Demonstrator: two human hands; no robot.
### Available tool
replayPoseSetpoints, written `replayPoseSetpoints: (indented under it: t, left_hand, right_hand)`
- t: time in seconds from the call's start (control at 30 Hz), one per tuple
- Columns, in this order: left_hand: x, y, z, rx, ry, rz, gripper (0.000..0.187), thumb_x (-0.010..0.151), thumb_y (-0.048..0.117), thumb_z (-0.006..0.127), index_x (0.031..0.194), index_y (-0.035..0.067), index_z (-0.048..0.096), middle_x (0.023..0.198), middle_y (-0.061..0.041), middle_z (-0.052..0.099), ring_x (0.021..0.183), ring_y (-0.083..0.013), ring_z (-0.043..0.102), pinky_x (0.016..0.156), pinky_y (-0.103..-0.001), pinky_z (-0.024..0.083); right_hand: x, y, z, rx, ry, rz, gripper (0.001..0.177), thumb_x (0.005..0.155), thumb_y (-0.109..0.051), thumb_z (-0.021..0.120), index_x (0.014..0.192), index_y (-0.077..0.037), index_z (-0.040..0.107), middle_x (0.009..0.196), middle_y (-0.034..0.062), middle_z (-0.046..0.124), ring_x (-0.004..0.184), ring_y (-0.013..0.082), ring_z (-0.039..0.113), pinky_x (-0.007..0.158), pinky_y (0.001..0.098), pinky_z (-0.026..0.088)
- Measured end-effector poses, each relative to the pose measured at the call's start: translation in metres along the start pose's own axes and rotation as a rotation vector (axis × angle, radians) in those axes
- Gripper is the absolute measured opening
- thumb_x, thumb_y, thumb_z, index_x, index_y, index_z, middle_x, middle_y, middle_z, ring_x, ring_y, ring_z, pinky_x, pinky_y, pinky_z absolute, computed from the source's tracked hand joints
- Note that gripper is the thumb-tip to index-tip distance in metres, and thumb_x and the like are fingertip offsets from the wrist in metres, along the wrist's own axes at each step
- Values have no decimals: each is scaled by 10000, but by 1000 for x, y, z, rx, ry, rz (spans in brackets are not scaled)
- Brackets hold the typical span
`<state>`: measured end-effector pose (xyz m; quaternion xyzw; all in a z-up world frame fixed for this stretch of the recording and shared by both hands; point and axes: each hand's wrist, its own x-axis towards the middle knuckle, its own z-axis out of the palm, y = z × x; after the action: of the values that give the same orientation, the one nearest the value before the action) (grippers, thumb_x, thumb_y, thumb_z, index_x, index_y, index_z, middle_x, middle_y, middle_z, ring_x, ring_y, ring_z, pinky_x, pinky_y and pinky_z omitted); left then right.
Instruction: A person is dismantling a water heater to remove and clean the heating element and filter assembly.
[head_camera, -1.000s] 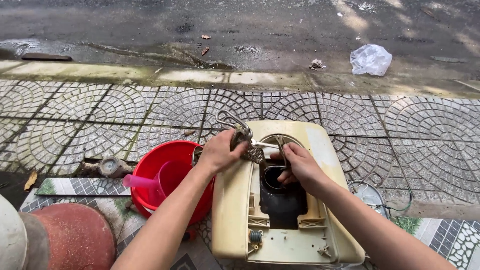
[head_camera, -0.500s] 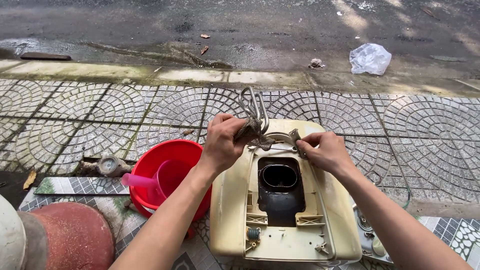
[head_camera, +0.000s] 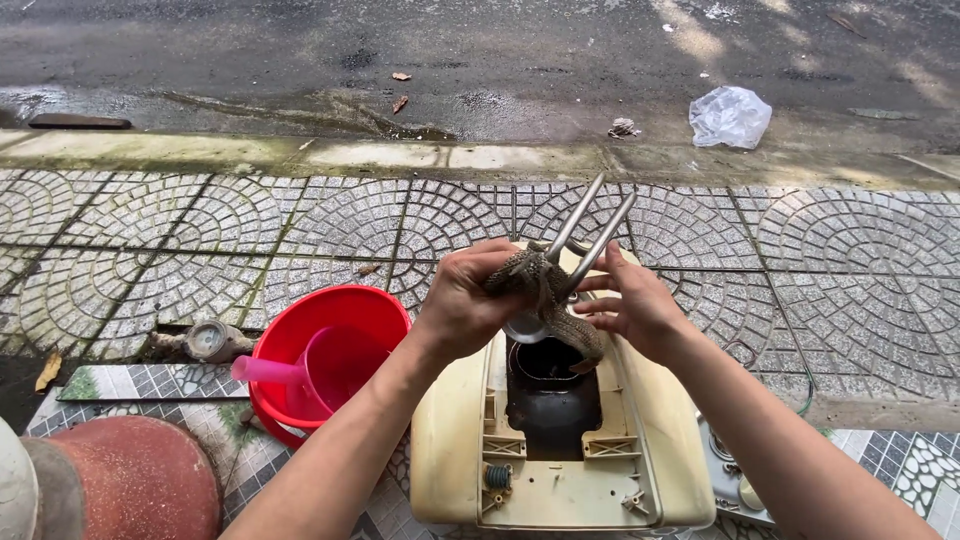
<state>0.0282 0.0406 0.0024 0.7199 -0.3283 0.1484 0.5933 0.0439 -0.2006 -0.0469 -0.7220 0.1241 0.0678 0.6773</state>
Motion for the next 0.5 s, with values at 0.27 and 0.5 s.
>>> replayPoseSetpoints:
  t: [0.27,0.5]
  left_hand:
    - [-13,-6,9,-605,204,-258,151,738,-81,824,806,48,785,713,-52,735,741,-89,633,708,-259,560]
    - [-17,-33,14,-1004,421,-271,206,786,-77,783,982,-14,766,920,-203,781,874,-311,773,817,-434,646]
  right_hand:
    - [-20,-7,17,459,-169,193,699,924,-628,592,1225,1,638,1111,187,694,1056,348,698,918,481,571]
    - [-15,17,19,517,-81,105,531,934,-520,678,1132,-29,715,996,192,734,955,362,733,846,528,600]
